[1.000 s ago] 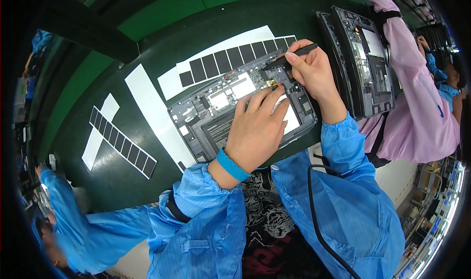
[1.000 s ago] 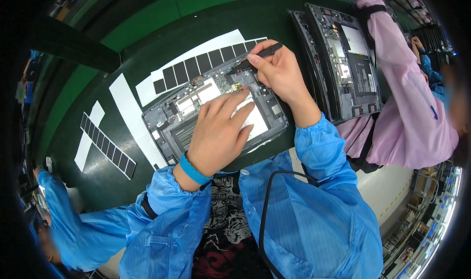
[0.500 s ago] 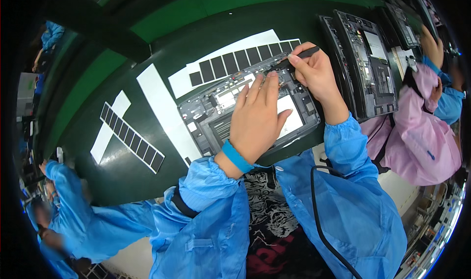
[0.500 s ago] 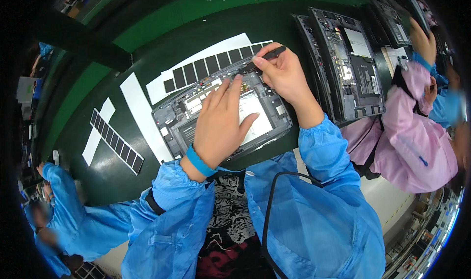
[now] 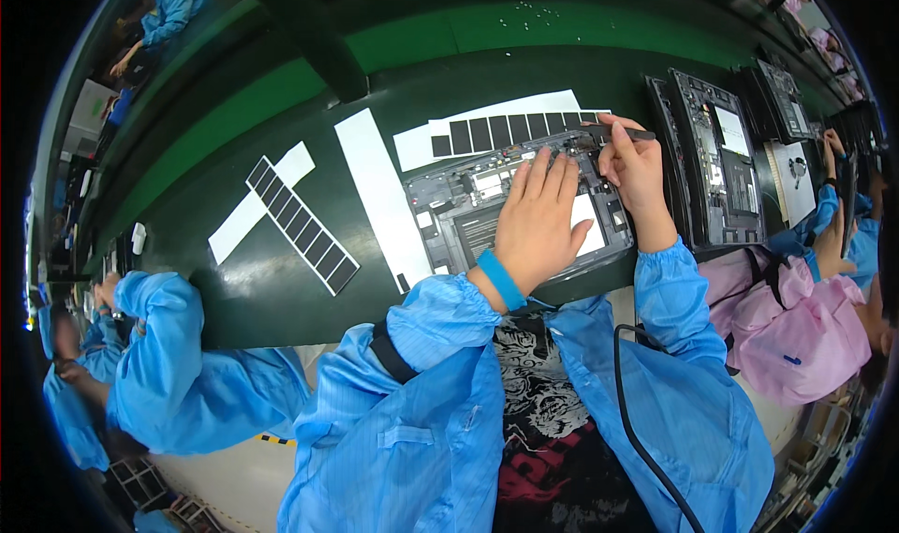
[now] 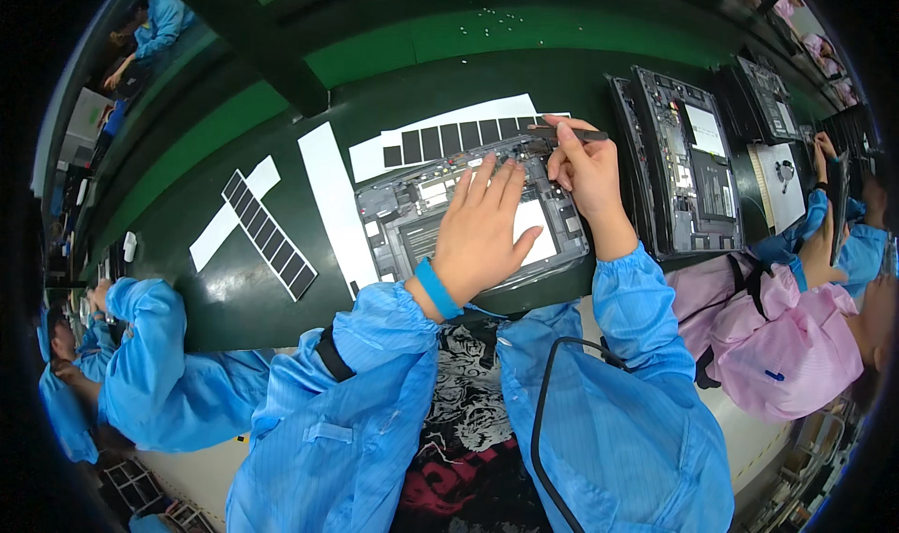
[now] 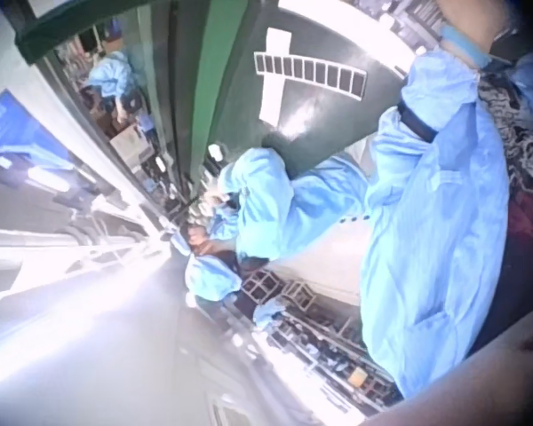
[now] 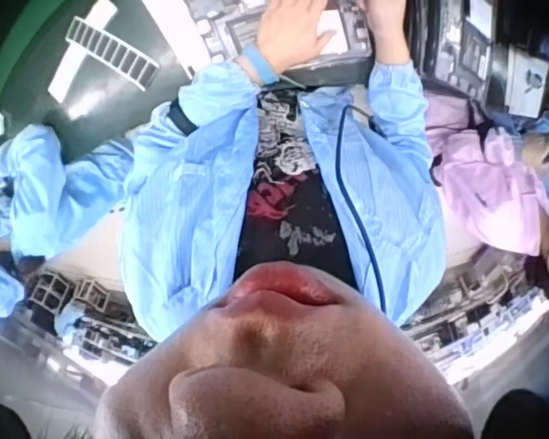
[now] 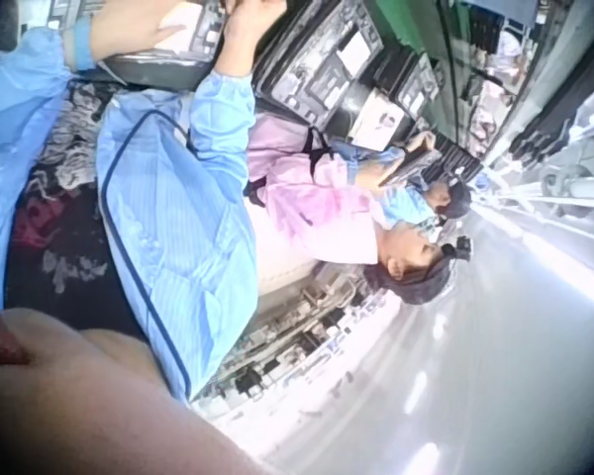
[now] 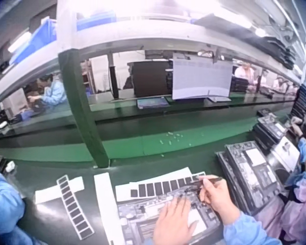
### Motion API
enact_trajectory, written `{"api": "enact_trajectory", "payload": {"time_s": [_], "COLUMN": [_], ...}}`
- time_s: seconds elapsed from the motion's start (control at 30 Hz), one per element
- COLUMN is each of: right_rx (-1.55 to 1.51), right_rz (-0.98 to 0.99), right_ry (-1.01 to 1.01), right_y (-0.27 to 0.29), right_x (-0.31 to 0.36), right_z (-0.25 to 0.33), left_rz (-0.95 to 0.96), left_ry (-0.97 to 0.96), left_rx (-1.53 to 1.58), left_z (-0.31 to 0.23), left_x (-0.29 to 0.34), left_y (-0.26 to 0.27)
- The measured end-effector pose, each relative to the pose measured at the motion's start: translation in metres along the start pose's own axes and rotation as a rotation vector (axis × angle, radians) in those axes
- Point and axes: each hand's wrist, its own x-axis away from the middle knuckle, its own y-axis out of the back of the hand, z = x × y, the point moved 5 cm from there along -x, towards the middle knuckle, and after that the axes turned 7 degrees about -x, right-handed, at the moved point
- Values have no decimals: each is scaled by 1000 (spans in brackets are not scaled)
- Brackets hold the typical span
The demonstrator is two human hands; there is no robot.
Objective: Applying adhesive tapes and components to a laptop chassis on an assembly line.
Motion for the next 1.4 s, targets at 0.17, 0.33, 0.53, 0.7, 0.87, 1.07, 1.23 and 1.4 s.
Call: {"api": "enact_trajectory", "payload": {"time_s": [0.17, 0.33, 0.53, 0.7, 0.87, 1.07, 1.23, 1.4], "right_rx": [-106, 41, 198, 511, 512, 566, 569, 532], "right_rz": [-38, -2, 164, 231, 222, 238, 228, 232], "right_ry": [0, 48, -4, -122, -91, -80, -56, -32], "right_y": [2, -32, -111, -143, -139, -145, -142, -149], "right_x": [-2, -8, -35, -54, -56, -52, -54, -47], "right_z": [-2, 30, 25, -31, -39, -39, -45, -38], "left_rz": [-7, 18, -96, 43, 102, 121, 174, 140], "left_ry": [-2, 6, 109, 143, 141, 164, 159, 122], "left_rx": [-50, -121, 82, 4, -4, -2, -28, -52], "left_z": [3, 10, 73, 131, 141, 145, 144, 143], "left_x": [0, 5, 28, 39, 42, 40, 37, 37], "left_y": [-2, 7, 78, 71, 52, 54, 53, 55]}}
